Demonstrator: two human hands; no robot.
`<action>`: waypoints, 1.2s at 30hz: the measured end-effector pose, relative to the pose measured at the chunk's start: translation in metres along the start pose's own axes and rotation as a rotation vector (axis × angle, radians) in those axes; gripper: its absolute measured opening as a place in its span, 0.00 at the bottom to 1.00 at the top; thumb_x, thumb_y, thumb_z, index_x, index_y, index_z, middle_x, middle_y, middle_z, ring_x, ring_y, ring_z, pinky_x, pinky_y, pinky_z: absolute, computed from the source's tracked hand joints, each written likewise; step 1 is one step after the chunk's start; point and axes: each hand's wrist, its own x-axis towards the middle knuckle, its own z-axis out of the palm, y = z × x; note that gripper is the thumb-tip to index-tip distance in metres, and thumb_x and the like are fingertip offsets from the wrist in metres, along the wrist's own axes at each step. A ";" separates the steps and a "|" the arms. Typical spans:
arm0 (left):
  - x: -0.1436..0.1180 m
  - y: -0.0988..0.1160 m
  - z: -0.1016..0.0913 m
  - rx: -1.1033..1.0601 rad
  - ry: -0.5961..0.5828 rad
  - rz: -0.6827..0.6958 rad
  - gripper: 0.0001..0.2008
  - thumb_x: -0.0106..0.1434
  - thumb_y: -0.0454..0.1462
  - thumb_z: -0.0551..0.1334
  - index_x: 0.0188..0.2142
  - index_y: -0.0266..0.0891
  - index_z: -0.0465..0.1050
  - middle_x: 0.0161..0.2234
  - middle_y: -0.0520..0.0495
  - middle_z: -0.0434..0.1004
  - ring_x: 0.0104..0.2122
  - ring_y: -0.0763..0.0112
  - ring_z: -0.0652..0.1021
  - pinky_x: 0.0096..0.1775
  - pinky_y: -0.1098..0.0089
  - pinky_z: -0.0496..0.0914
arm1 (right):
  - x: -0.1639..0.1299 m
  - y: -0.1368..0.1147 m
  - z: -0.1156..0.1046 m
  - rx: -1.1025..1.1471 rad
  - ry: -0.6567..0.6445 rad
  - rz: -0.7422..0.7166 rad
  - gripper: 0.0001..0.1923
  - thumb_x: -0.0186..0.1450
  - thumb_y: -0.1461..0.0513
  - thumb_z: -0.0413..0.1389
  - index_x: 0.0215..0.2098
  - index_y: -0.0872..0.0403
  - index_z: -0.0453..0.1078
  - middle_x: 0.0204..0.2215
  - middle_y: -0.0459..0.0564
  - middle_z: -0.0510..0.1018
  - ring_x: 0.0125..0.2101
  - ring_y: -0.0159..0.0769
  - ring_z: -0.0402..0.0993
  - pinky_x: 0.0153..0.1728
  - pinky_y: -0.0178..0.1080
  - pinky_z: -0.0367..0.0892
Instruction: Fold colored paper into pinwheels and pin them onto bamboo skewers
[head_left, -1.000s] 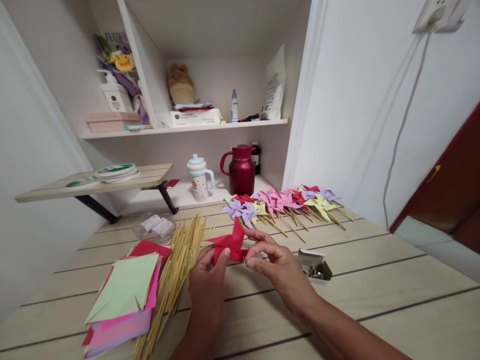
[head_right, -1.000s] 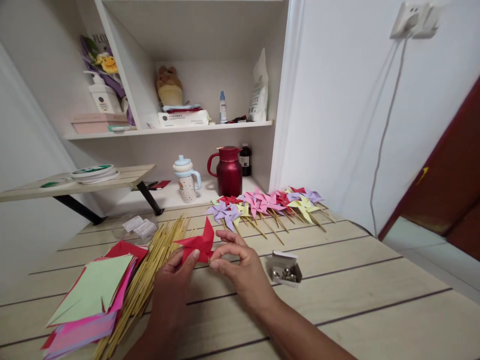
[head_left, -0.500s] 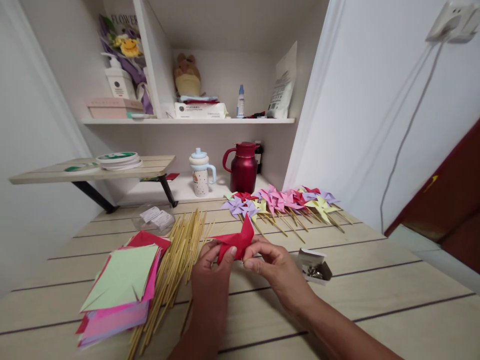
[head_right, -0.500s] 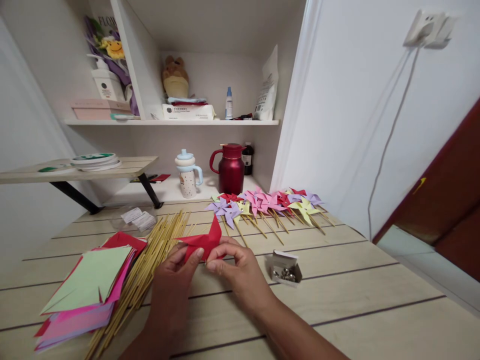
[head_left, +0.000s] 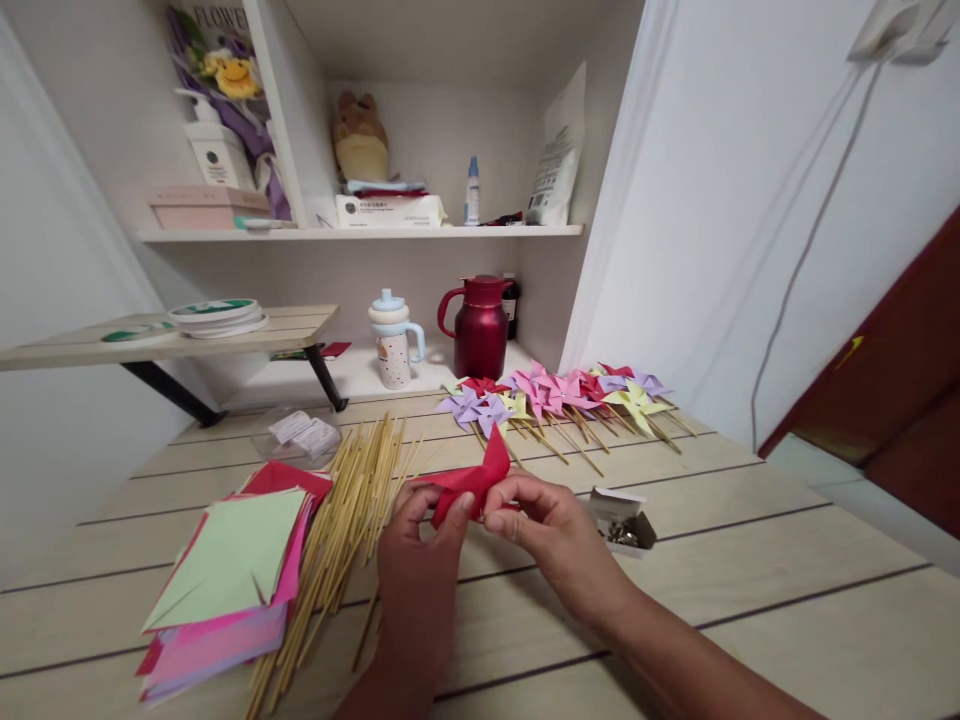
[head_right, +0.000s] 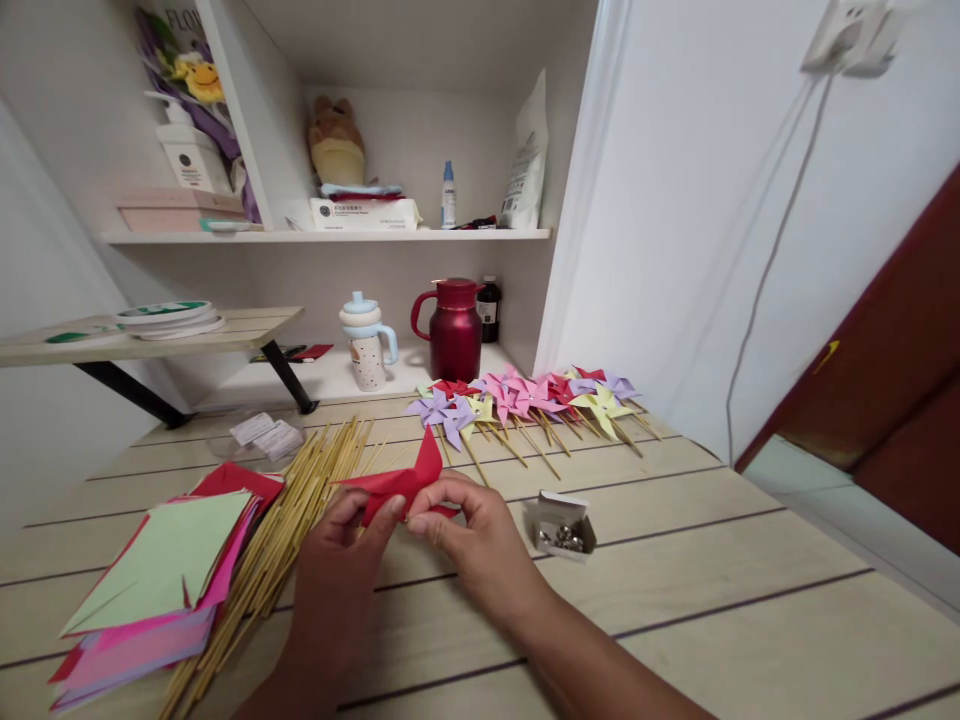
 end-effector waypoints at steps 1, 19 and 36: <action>0.000 -0.001 0.000 -0.006 -0.005 -0.004 0.07 0.57 0.42 0.68 0.29 0.41 0.77 0.31 0.50 0.77 0.36 0.66 0.75 0.41 0.68 0.67 | -0.001 -0.001 0.000 -0.017 -0.003 -0.009 0.06 0.58 0.59 0.64 0.26 0.52 0.74 0.29 0.44 0.76 0.35 0.37 0.70 0.43 0.38 0.62; 0.002 0.007 0.002 -0.172 0.095 -0.169 0.12 0.50 0.45 0.71 0.29 0.39 0.79 0.26 0.50 0.79 0.30 0.65 0.77 0.34 0.69 0.69 | 0.003 0.009 -0.001 0.117 0.129 -0.026 0.07 0.55 0.56 0.68 0.26 0.49 0.78 0.53 0.51 0.70 0.60 0.49 0.60 0.58 0.48 0.56; -0.001 0.006 0.004 -0.101 -0.002 -0.038 0.07 0.55 0.40 0.69 0.33 0.43 0.83 0.39 0.47 0.80 0.42 0.61 0.77 0.47 0.66 0.68 | 0.000 0.004 0.002 0.071 0.089 -0.037 0.05 0.57 0.59 0.66 0.26 0.50 0.76 0.45 0.48 0.70 0.52 0.44 0.65 0.56 0.42 0.57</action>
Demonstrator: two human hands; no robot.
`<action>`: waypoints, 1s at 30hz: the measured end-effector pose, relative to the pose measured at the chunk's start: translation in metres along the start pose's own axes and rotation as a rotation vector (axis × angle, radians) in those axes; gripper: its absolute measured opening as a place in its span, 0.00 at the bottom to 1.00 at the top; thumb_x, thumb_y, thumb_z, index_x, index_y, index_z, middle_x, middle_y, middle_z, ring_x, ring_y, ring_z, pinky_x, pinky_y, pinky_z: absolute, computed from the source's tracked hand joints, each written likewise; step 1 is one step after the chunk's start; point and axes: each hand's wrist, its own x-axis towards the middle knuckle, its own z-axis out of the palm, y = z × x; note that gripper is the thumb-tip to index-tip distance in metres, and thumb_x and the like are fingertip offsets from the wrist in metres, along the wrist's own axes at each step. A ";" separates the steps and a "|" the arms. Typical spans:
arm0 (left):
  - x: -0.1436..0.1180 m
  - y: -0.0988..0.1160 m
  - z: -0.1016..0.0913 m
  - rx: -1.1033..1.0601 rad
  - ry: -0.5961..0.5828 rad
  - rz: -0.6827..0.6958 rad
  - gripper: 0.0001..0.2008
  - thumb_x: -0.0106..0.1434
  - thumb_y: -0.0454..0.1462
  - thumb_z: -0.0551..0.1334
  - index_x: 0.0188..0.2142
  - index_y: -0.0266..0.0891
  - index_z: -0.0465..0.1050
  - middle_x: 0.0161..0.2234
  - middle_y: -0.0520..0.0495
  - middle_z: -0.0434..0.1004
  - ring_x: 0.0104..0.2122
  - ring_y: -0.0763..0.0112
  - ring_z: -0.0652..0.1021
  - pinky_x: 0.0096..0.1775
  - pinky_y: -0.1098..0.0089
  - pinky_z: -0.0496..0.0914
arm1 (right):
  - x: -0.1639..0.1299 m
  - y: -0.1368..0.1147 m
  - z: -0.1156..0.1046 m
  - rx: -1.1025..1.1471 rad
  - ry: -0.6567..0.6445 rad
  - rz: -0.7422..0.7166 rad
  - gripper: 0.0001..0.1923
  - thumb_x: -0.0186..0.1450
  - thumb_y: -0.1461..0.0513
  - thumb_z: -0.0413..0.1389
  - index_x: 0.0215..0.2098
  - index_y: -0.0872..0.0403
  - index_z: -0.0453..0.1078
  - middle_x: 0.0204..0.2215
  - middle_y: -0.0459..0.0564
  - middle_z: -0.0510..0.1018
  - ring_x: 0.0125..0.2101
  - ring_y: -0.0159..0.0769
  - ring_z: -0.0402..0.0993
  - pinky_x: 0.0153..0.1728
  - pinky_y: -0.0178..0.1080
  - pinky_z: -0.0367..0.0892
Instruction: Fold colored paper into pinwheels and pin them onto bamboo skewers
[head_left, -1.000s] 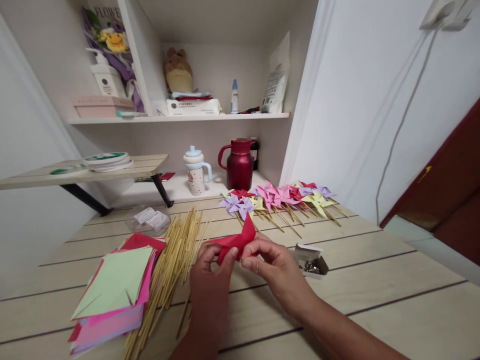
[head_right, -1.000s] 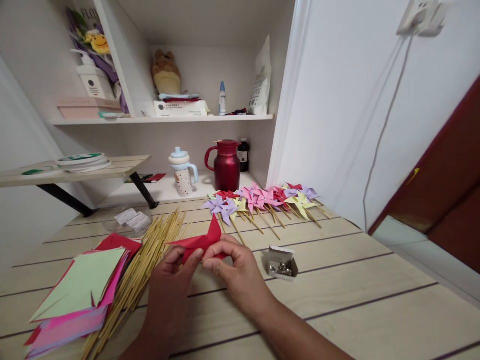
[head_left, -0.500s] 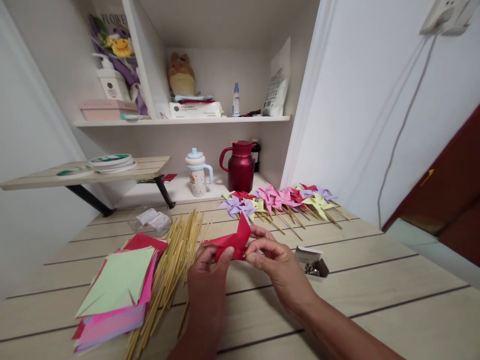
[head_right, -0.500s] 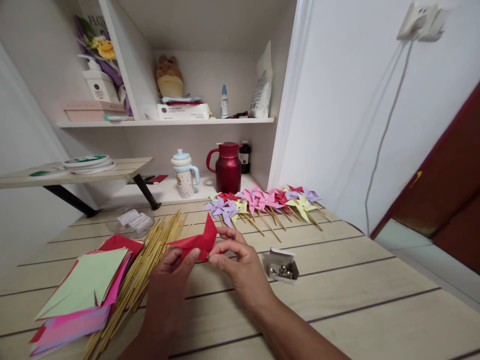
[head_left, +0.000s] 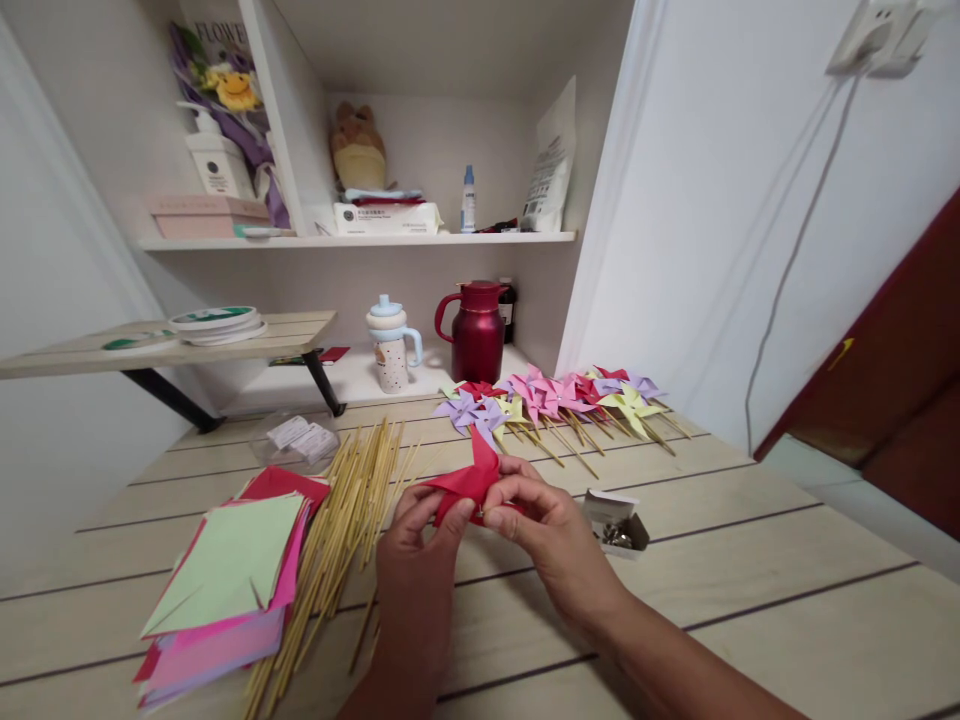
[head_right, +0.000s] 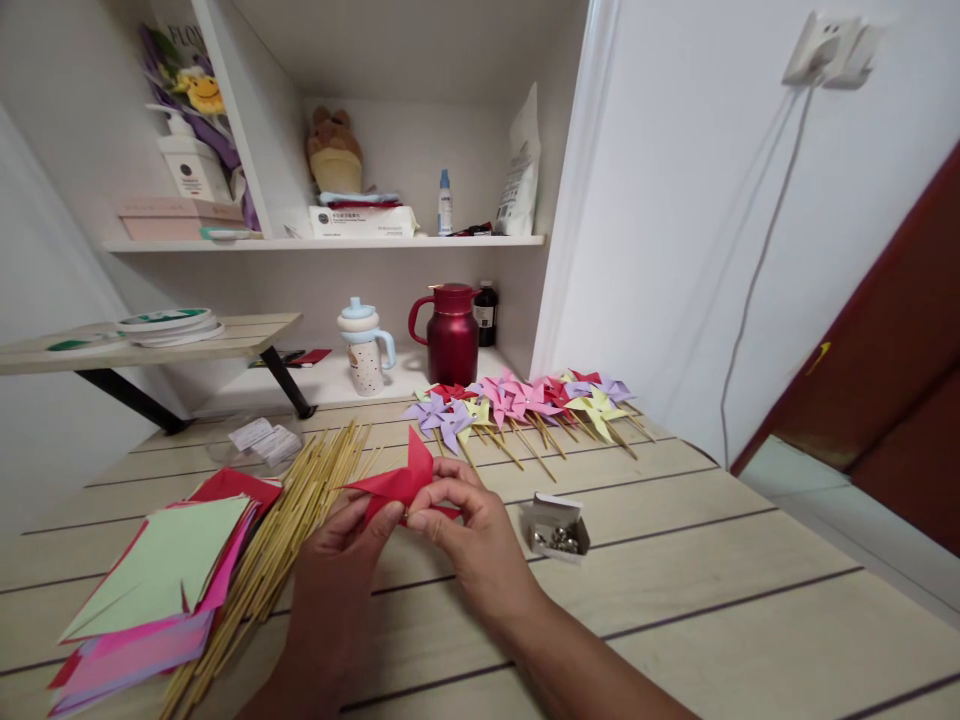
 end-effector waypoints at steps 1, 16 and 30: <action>-0.001 0.000 0.000 -0.003 -0.009 -0.002 0.07 0.55 0.40 0.68 0.34 0.44 0.83 0.39 0.47 0.81 0.43 0.61 0.77 0.47 0.66 0.68 | 0.000 0.000 0.000 0.004 -0.005 -0.001 0.04 0.57 0.59 0.66 0.26 0.50 0.76 0.45 0.48 0.71 0.52 0.44 0.65 0.56 0.43 0.57; -0.003 0.008 0.000 -0.198 0.063 -0.239 0.10 0.52 0.43 0.70 0.31 0.40 0.81 0.32 0.49 0.81 0.33 0.65 0.77 0.39 0.67 0.70 | 0.000 -0.004 -0.006 0.101 0.081 -0.015 0.05 0.56 0.58 0.67 0.26 0.49 0.77 0.51 0.49 0.69 0.60 0.47 0.58 0.59 0.46 0.54; -0.001 -0.015 0.001 -0.223 -0.014 -0.200 0.09 0.54 0.42 0.70 0.33 0.42 0.82 0.37 0.48 0.81 0.36 0.66 0.76 0.42 0.66 0.68 | 0.003 0.008 -0.001 0.119 0.000 0.063 0.04 0.54 0.59 0.67 0.25 0.49 0.77 0.45 0.48 0.71 0.55 0.45 0.62 0.57 0.45 0.56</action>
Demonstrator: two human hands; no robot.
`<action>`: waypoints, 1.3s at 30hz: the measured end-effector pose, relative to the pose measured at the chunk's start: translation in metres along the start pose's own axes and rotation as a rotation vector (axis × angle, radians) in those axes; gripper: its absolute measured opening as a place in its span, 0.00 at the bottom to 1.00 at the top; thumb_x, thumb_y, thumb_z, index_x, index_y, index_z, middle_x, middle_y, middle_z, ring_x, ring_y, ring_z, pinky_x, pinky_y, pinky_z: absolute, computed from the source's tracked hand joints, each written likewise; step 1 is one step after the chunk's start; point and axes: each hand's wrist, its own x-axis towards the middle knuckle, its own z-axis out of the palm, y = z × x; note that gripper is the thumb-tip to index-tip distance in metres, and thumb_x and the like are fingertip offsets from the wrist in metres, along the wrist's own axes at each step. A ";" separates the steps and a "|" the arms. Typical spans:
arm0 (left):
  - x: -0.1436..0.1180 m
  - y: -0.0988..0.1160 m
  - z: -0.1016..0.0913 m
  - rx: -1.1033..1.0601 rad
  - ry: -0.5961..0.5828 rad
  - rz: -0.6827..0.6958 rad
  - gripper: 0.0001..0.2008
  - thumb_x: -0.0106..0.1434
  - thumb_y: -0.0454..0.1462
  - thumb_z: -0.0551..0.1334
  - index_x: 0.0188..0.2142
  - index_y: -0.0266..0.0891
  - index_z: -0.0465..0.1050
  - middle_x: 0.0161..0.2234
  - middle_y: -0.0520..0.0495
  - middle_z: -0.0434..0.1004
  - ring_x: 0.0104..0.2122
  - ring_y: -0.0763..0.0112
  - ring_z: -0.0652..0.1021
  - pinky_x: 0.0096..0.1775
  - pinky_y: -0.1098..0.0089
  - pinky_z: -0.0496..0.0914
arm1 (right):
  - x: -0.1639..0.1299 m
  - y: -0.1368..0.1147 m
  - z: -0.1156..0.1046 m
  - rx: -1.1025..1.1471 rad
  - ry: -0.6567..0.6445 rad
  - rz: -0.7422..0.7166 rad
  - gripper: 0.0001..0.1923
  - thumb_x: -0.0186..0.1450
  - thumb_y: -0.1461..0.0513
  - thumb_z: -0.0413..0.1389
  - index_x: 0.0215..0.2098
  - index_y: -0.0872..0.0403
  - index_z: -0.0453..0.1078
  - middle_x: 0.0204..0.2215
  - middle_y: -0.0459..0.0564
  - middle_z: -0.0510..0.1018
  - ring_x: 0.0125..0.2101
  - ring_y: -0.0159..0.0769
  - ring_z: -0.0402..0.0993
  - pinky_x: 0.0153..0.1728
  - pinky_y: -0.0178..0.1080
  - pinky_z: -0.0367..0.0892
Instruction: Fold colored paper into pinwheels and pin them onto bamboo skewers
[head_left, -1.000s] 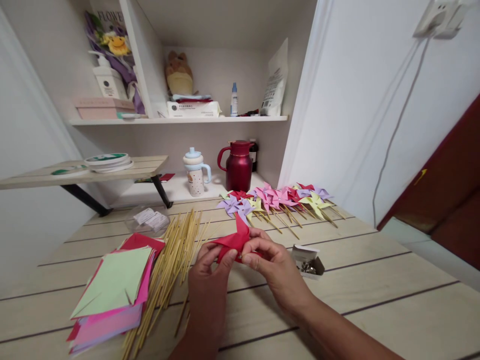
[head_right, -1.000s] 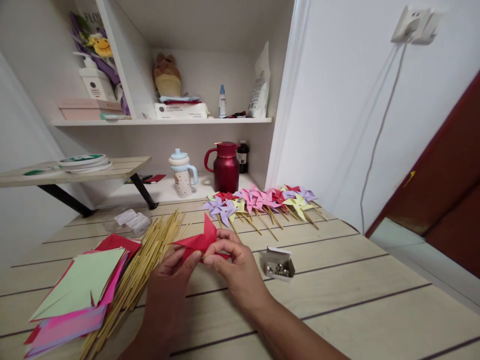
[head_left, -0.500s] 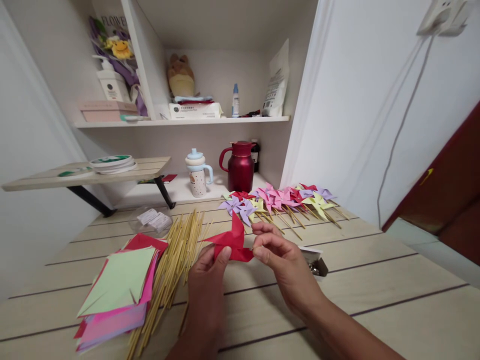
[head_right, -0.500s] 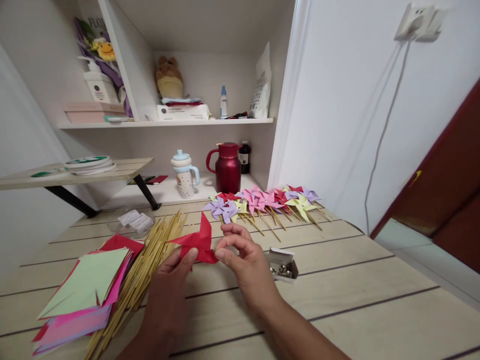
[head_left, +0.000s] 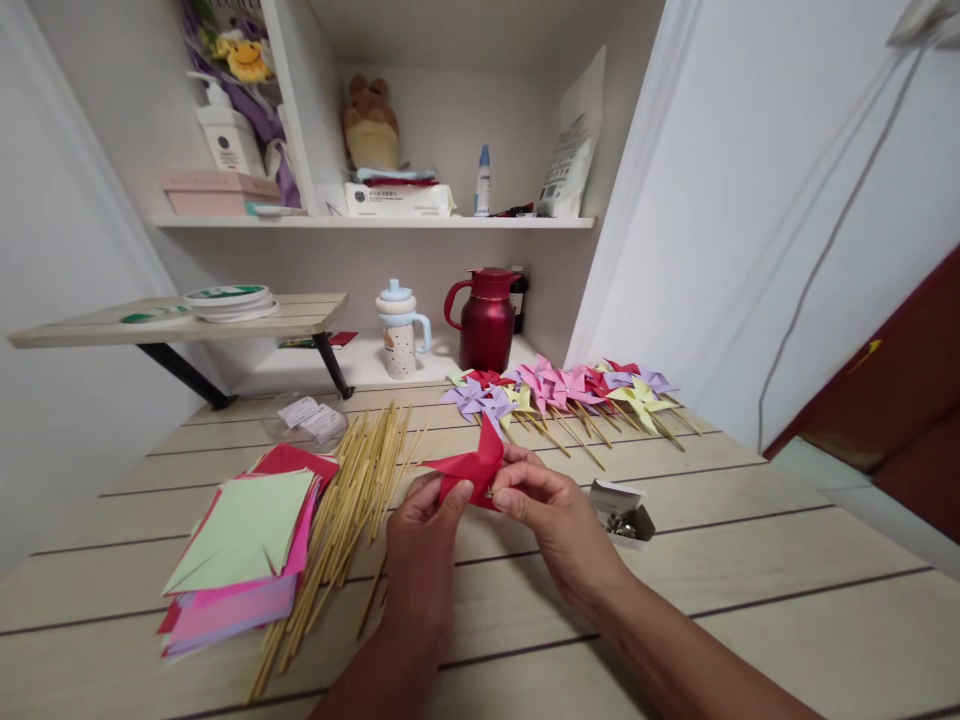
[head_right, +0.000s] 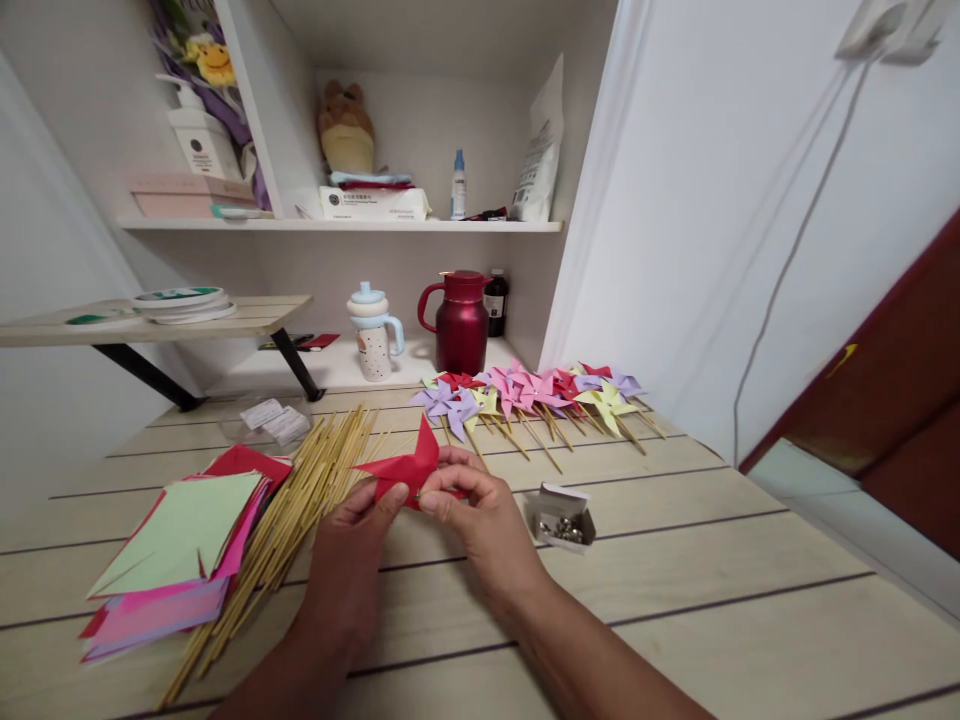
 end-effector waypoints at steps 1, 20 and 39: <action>0.000 -0.001 0.000 0.010 -0.006 0.017 0.09 0.54 0.42 0.70 0.34 0.42 0.82 0.37 0.48 0.81 0.37 0.65 0.76 0.43 0.66 0.68 | 0.000 0.001 0.000 0.002 0.005 0.004 0.04 0.54 0.59 0.67 0.26 0.49 0.77 0.45 0.48 0.71 0.55 0.45 0.62 0.57 0.45 0.56; -0.004 0.004 0.002 0.085 -0.034 0.065 0.09 0.56 0.42 0.69 0.37 0.44 0.83 0.41 0.48 0.82 0.42 0.64 0.77 0.48 0.66 0.67 | -0.002 -0.005 -0.002 -0.414 0.052 -0.229 0.03 0.60 0.62 0.63 0.28 0.49 0.77 0.48 0.50 0.68 0.54 0.43 0.66 0.57 0.46 0.58; -0.007 0.008 0.002 -0.282 0.128 -0.200 0.16 0.49 0.41 0.73 0.23 0.39 0.66 0.18 0.59 0.63 0.20 0.79 0.64 0.24 0.75 0.61 | -0.021 0.008 0.026 -0.049 -0.302 0.181 0.12 0.56 0.54 0.66 0.26 0.53 0.75 0.20 0.41 0.64 0.22 0.29 0.56 0.24 0.34 0.52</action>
